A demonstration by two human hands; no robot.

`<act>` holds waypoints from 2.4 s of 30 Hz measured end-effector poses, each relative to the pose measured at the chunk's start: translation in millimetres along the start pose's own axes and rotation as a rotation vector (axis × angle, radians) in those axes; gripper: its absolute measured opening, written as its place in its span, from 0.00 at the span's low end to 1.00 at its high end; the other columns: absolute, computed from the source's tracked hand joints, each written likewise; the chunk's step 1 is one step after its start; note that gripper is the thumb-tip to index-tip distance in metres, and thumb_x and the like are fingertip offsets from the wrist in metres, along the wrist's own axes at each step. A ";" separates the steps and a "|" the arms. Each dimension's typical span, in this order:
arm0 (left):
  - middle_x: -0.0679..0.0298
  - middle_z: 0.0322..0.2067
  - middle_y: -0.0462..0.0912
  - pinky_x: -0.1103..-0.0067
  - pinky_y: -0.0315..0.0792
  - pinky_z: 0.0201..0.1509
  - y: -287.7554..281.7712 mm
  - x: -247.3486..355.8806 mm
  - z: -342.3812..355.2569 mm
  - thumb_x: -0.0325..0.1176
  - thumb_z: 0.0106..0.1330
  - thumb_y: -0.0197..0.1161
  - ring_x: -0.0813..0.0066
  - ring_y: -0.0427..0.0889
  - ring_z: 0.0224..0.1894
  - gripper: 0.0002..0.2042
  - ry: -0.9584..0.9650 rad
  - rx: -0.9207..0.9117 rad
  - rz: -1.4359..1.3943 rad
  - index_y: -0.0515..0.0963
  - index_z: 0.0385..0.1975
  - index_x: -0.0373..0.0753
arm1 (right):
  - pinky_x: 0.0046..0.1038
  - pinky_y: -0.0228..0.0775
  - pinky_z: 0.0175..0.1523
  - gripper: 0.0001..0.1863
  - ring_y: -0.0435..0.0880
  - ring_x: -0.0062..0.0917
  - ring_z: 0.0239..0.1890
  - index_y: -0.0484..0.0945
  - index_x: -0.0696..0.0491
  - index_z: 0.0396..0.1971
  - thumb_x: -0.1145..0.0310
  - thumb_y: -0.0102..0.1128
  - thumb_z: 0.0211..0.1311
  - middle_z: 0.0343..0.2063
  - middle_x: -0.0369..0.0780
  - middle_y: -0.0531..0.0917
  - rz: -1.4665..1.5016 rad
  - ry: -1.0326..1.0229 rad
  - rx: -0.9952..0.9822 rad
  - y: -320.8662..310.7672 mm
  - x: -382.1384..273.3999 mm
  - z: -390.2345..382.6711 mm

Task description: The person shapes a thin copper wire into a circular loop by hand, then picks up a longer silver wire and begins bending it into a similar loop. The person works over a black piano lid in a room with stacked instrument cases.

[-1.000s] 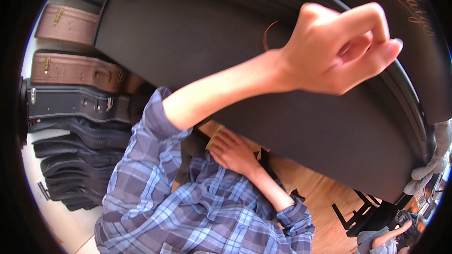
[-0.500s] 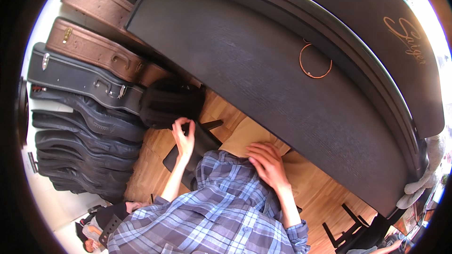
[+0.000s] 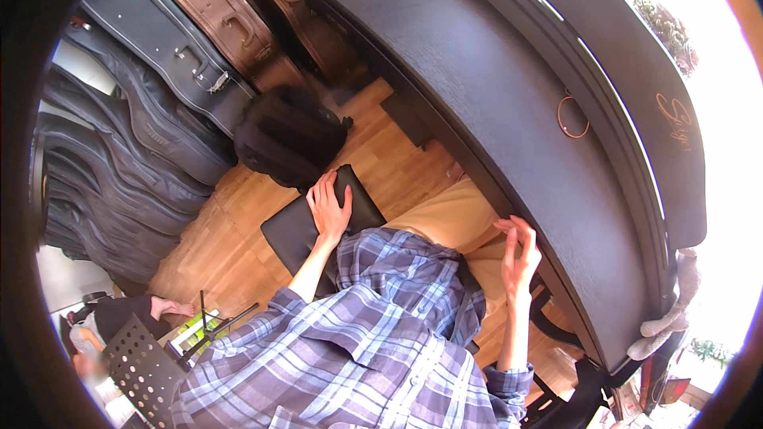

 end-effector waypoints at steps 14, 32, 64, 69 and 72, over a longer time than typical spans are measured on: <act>0.60 0.56 0.76 0.64 0.57 0.66 4.4 1.0 -5.3 0.39 0.64 0.64 0.62 0.72 0.60 0.22 -0.054 0.059 -0.069 0.73 0.56 0.37 | 0.26 0.79 0.44 0.12 0.88 0.28 0.38 0.73 0.60 0.50 0.71 0.43 0.78 0.36 0.45 0.85 -0.057 0.027 0.032 -3.3 -6.7 3.3; 0.61 0.56 0.77 0.66 0.59 0.64 -0.5 5.3 -4.1 0.39 0.63 0.65 0.63 0.73 0.59 0.22 -0.068 0.050 -0.042 0.74 0.55 0.38 | 0.25 0.74 0.37 0.10 0.84 0.27 0.25 0.59 0.56 0.53 0.74 0.43 0.76 0.34 0.47 0.83 0.112 -0.028 0.017 15.5 20.7 -9.0; 0.56 0.47 0.83 0.61 0.64 0.64 10.0 -15.8 -13.2 0.22 0.69 0.53 0.58 0.79 0.52 0.13 -0.303 0.221 -0.263 0.72 0.52 0.33 | 0.40 0.62 0.63 0.09 0.76 0.41 0.55 0.78 0.53 0.44 0.75 0.57 0.65 0.47 0.43 0.81 -0.547 -0.084 -0.727 78.1 44.5 14.6; 0.59 0.43 0.85 0.63 0.67 0.62 12.6 -14.8 -16.6 0.19 0.65 0.59 0.62 0.83 0.48 0.14 -0.354 0.188 -0.272 0.71 0.49 0.36 | 0.40 0.63 0.61 0.08 0.78 0.40 0.51 0.80 0.53 0.42 0.73 0.59 0.64 0.44 0.43 0.83 -0.712 -0.028 -0.714 87.8 36.4 28.2; 0.61 0.43 0.86 0.65 0.66 0.63 10.6 -14.6 -20.8 0.19 0.65 0.59 0.64 0.83 0.49 0.14 -0.370 0.131 -0.290 0.71 0.49 0.38 | 0.38 0.65 0.59 0.07 0.79 0.40 0.46 0.80 0.54 0.41 0.72 0.59 0.66 0.42 0.43 0.84 -0.827 0.008 -0.809 95.5 34.9 37.3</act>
Point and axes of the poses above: each hand's wrist, its own z-axis towards the middle knuckle, its own y-axis out of the palm, x = y × z, the point moved 3 cm from there along z, towards the middle knuckle
